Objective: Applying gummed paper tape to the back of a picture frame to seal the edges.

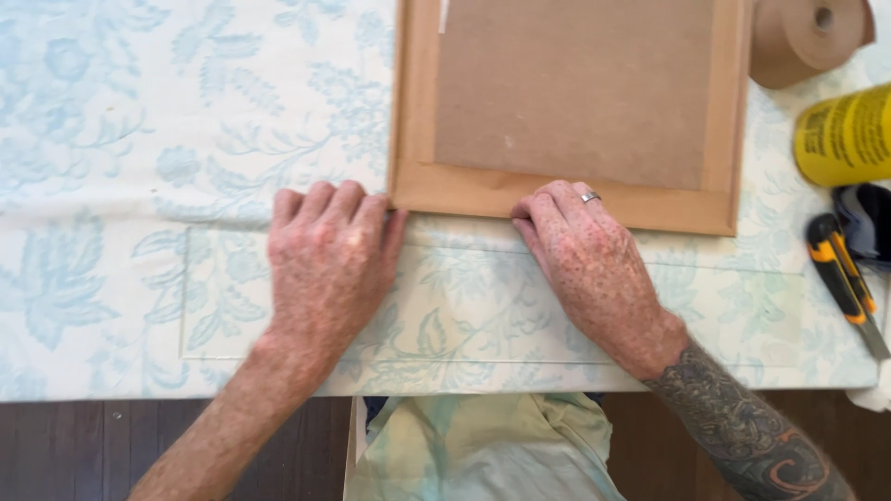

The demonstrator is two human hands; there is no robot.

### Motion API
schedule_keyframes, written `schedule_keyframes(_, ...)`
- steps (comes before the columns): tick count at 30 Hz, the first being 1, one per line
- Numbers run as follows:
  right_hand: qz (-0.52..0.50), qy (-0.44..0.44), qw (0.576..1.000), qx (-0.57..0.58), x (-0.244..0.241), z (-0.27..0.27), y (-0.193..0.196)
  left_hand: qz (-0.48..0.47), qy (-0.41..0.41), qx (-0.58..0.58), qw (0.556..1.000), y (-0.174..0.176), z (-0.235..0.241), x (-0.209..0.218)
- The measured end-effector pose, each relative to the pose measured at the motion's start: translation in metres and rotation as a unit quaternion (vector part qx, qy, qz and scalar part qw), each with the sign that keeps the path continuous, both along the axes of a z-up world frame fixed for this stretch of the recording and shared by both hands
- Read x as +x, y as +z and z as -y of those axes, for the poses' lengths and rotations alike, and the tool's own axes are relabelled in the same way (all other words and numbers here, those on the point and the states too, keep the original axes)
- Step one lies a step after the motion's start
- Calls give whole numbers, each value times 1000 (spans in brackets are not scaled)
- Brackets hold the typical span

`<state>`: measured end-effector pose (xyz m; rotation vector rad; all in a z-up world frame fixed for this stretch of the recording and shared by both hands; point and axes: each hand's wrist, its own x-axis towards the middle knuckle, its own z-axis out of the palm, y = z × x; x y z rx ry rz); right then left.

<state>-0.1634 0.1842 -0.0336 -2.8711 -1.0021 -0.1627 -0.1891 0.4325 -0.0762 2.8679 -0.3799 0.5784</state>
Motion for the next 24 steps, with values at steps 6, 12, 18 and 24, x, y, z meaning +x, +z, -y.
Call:
schedule_keyframes(6,-24,23,999,21,6,-51,-5,36,-4,-12,999,-1,1,1)
schedule_keyframes(12,-90,65,994,3,13,-84,-2,66,-9,-7,998,-8,0,3)
schedule_keyframes(18,-146,54,988,18,16,-67,3,85,-8,7,996,-5,0,4)
schedule_keyframes(24,-139,51,989,2,17,-86,-16,36,-16,32,999,-6,-5,0)
